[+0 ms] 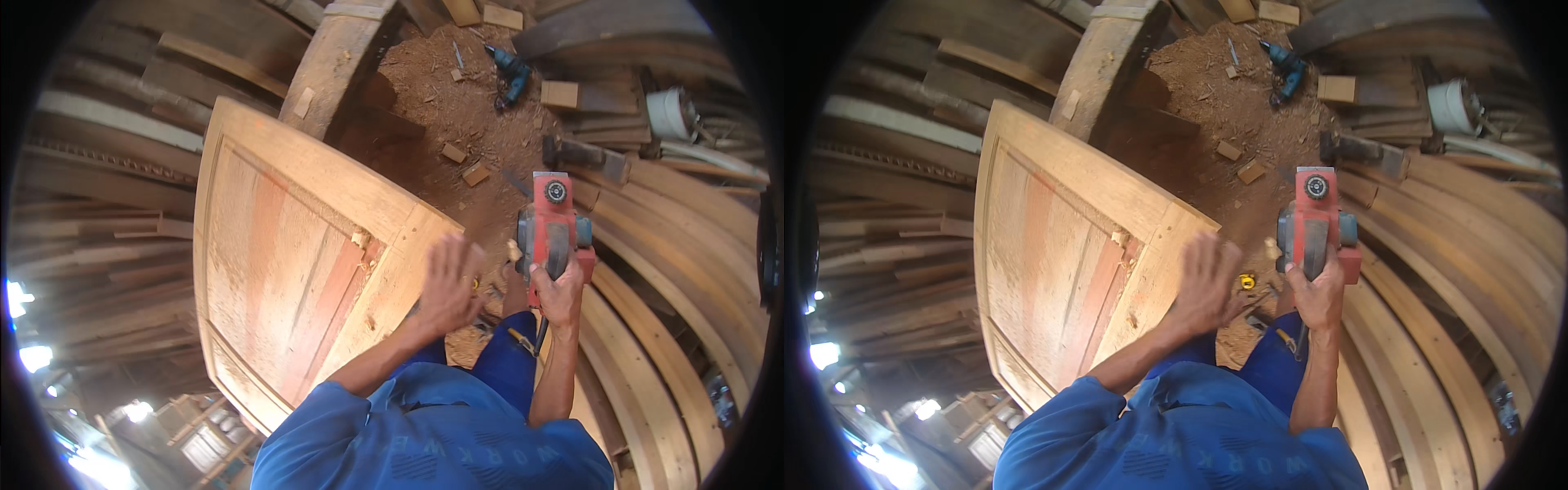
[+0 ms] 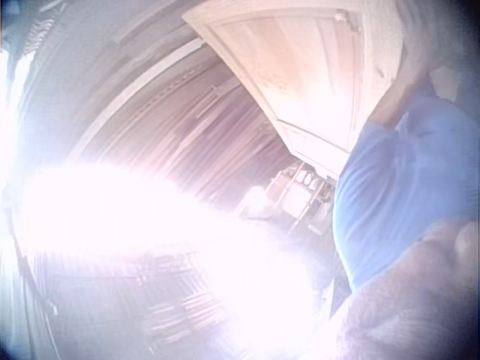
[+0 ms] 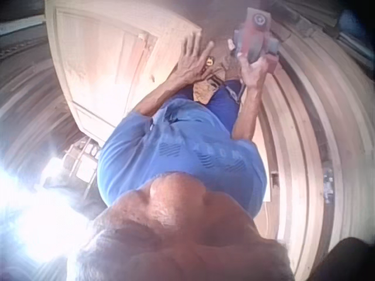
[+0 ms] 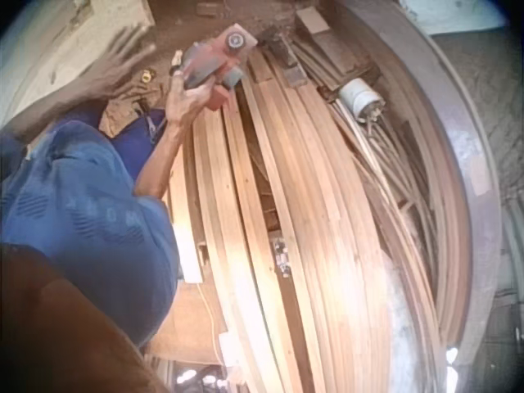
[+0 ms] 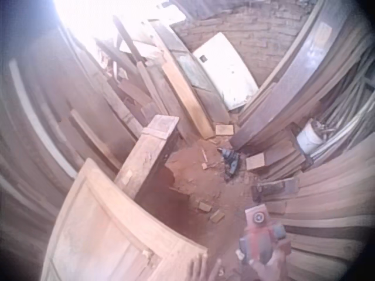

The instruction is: The person sands the surface and edges of a wooden door using a handheld power sander, moving the tool along the wood grain and checking the surface with their hand.

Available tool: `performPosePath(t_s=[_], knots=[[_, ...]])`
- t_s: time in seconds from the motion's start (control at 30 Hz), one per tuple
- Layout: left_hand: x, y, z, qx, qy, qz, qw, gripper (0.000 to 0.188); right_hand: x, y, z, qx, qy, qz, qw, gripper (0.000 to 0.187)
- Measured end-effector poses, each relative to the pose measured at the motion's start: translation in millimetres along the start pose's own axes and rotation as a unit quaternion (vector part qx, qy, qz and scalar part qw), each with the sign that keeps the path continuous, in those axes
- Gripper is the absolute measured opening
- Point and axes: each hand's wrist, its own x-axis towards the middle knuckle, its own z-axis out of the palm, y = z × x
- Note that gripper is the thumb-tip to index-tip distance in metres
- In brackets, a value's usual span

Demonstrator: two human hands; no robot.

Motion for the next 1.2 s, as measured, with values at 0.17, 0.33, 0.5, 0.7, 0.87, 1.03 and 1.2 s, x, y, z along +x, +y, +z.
performPosePath(t_s=[0.17,0.33,0.5,0.7,0.87,1.03,1.2], knots=[[-31.6,35.3,-16.3,-0.119,0.103,-0.077,0.984,0.088,0.2,-96.2,-12.3,-0.066,-0.077,-0.050,0.994,0.029],[-14.9,-78.8,-64.2,0.034,0.164,-0.272,0.948,0.084,9.2,-145.3,15.0,-0.013,-0.247,-0.055,0.967,0.054],[-61.6,-185.6,-39.7,0.026,0.240,-0.579,0.779,0.081,23.2,-150.1,51.6,-0.047,-0.374,-0.078,0.923,0.067],[-70.8,-184.9,-44.4,0.015,0.253,-0.637,0.728,0.078,35.4,-142.9,67.5,-0.115,-0.437,-0.080,0.888,0.071],[-74.4,-189.2,-36.6,0.028,0.265,-0.631,0.729,0.077,30.2,-134.0,64.2,-0.184,-0.457,-0.080,0.866,0.070],[-75.7,-192.8,-33.5,0.041,0.261,-0.633,0.728,0.074,14.0,-131.8,77.1,-0.163,-0.474,-0.104,0.859,0.068],[-76.2,-191.6,-32.0,0.039,0.299,-0.615,0.728,0.071,8.5,-119.2,101.8,-0.201,-0.467,-0.121,0.852,0.066]])
